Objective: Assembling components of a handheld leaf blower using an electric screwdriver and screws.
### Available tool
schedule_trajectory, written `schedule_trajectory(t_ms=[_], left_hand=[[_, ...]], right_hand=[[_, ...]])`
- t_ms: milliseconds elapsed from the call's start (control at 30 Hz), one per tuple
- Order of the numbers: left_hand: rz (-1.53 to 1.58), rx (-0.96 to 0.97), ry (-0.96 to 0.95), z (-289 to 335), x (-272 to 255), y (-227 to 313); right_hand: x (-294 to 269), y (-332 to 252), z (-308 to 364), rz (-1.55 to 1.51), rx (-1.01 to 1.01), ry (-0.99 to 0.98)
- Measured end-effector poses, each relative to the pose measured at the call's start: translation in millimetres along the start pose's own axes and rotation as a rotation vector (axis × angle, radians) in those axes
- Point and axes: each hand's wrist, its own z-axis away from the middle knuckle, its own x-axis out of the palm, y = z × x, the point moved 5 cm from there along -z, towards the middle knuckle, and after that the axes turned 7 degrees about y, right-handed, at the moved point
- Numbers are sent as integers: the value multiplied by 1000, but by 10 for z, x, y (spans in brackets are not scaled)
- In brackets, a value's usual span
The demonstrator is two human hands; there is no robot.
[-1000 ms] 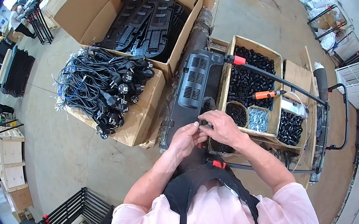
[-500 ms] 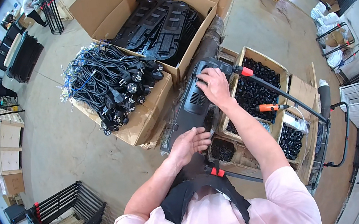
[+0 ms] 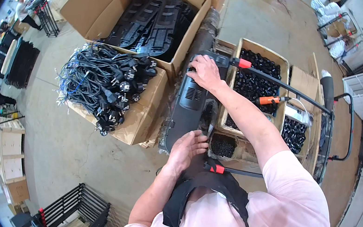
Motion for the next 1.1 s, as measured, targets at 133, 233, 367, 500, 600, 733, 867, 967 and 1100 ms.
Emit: schedule_trajectory(t_ms=[133,233,367,500,600,733,867,967,1100], left_hand=[[-7,12,-22,-27,75,-45],[2,5,-9,-101,61,-162],[-24,-33,-15,-227,149,-323],[-72,-67,-9,-292,295,-473],[-110,-95,-3,-350,380,-634],[-154,-122,-2,-416,518,-822],[-178,-119,17,-397,600,-928],[-172,-112,43,-399,593,-964],[-138,-80,64,-441,606,-941]], right_hand=[[-398,126,203,-130,18,125],[-794,301,747,-196,72,52],[-653,914,1953,34,238,-368],[-444,1106,2588,24,320,-470],[-249,1054,2518,1,262,-501],[-54,1057,2512,-14,247,-523],[-106,1079,2571,8,162,-649],[-34,1076,2601,20,55,-669],[7,1089,2592,53,67,-661]])
